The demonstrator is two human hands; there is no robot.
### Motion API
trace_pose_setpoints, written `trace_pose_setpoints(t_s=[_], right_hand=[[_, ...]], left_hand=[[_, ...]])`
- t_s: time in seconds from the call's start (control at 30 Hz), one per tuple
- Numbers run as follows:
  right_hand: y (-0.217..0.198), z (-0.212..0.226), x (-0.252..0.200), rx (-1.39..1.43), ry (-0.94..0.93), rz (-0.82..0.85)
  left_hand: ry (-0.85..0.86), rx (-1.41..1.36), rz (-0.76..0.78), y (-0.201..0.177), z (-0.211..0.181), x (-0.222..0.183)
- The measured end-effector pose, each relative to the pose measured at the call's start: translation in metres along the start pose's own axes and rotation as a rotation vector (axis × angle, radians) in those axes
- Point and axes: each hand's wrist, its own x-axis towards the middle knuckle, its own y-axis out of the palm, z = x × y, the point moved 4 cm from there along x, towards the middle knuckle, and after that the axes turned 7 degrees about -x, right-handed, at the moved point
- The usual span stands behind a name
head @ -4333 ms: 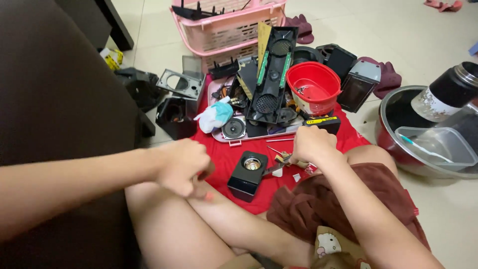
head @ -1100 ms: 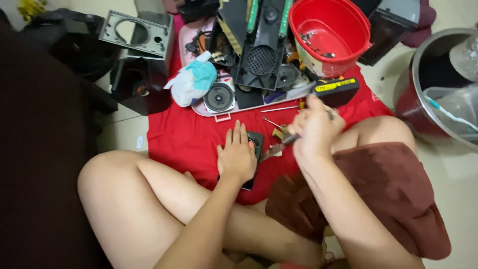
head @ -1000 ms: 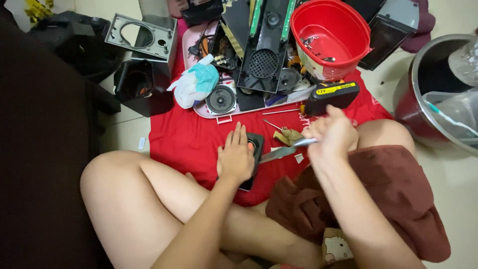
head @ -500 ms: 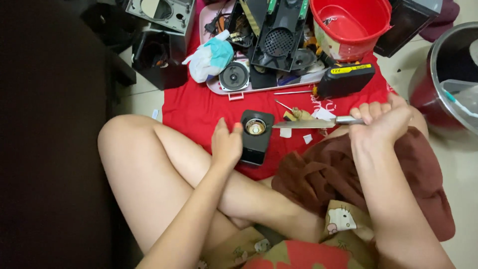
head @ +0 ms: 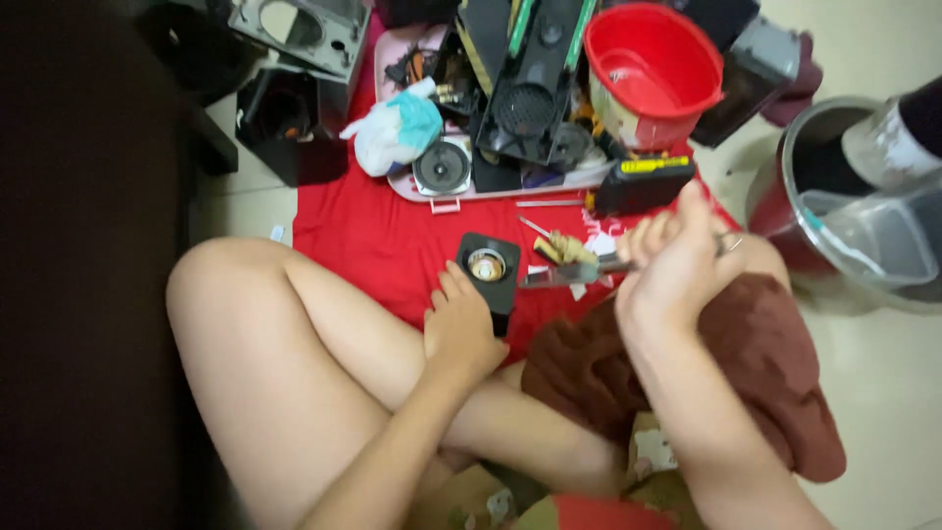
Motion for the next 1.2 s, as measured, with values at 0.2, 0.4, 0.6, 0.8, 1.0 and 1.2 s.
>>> trace_pose_setpoints(t_s=[0.2,0.4,0.6,0.8,1.0,1.2], right_hand=[[0.041,-0.002,-0.040,-0.129,-0.083,0.174],[0.034,-0.012,-0.042,-0.261,-0.226,0.261],[0.023,-0.007,-0.030,-0.776,-0.330,0.294],[0.015,0.014,-0.041,-1.250,-0.253,0.457],[-0.033,0.023,-0.032,-1.073,-0.357,0.269],[-0.069,0.009,-0.028,-0.765,-0.124,0.107]], left_hand=[[0.012,-0.010,0.004,0.006,0.004,0.013],[-0.031,-0.203,0.041,-0.007,0.002,0.005],[0.014,-0.244,0.054,-0.011,0.000,0.005],[-0.035,-0.241,0.056,-0.005,0.004,0.005],[-0.018,-0.151,-0.036,0.003,0.001,-0.001],[-0.016,-0.086,-0.054,0.003,0.001,0.002]])
